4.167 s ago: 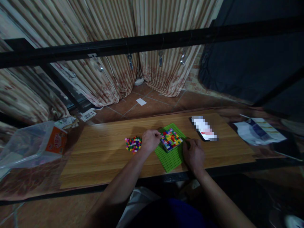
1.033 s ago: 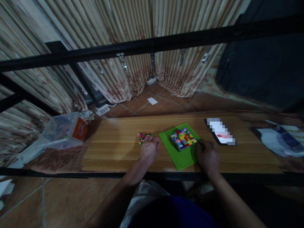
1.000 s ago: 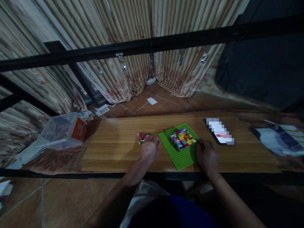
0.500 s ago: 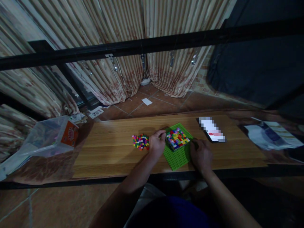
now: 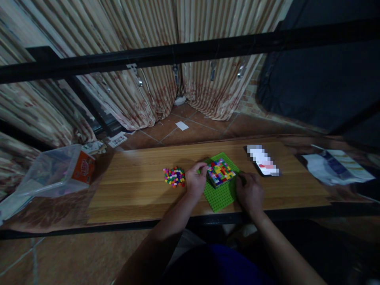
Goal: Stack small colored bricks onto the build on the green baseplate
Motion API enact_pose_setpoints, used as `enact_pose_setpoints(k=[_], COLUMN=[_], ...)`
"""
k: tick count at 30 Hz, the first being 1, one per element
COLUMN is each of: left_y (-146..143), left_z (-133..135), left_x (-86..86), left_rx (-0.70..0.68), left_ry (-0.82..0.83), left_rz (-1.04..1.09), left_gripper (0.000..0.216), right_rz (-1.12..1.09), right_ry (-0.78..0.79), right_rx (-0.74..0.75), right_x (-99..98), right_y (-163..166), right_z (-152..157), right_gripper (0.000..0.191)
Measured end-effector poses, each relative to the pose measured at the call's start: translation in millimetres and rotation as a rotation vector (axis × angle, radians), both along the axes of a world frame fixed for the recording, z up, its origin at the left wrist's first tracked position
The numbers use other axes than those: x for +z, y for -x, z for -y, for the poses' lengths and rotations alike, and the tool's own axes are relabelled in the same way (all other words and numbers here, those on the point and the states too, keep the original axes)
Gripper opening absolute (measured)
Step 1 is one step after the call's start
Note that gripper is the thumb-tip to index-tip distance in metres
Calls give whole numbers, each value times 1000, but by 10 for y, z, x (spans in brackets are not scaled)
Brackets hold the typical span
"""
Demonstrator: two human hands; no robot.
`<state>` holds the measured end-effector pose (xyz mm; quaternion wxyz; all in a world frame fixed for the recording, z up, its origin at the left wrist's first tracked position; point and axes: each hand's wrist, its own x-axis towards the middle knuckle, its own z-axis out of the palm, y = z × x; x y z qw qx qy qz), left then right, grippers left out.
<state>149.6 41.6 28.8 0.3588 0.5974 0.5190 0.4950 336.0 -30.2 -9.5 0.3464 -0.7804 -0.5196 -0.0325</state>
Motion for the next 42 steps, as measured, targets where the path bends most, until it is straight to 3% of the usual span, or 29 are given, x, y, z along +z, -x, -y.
enact_pose_setpoints(k=[7,18,32,37,42], left_y=[25,98,146,303,657], left_z=[-27,-153,-185,-183,-125], left_x=[-51,149,176,154,124], left_rx=[-40,-140,-254,-249,-171], left_ry=[-10,57,-21,-19,-27], left_rz=[21,-172,-283,-185,-187], left_gripper=[8,11,18,40,29], right_rz=[-10,2,106,84,150], right_ry=[-8,-2,138,128,109], right_rx=[-1,0,-5,42,100], right_x=[7,-2,29,5,10], right_y=[5,1,107,179,299], right_z=[3,1,116,286,400], right_gripper=[34,33,35,35,35])
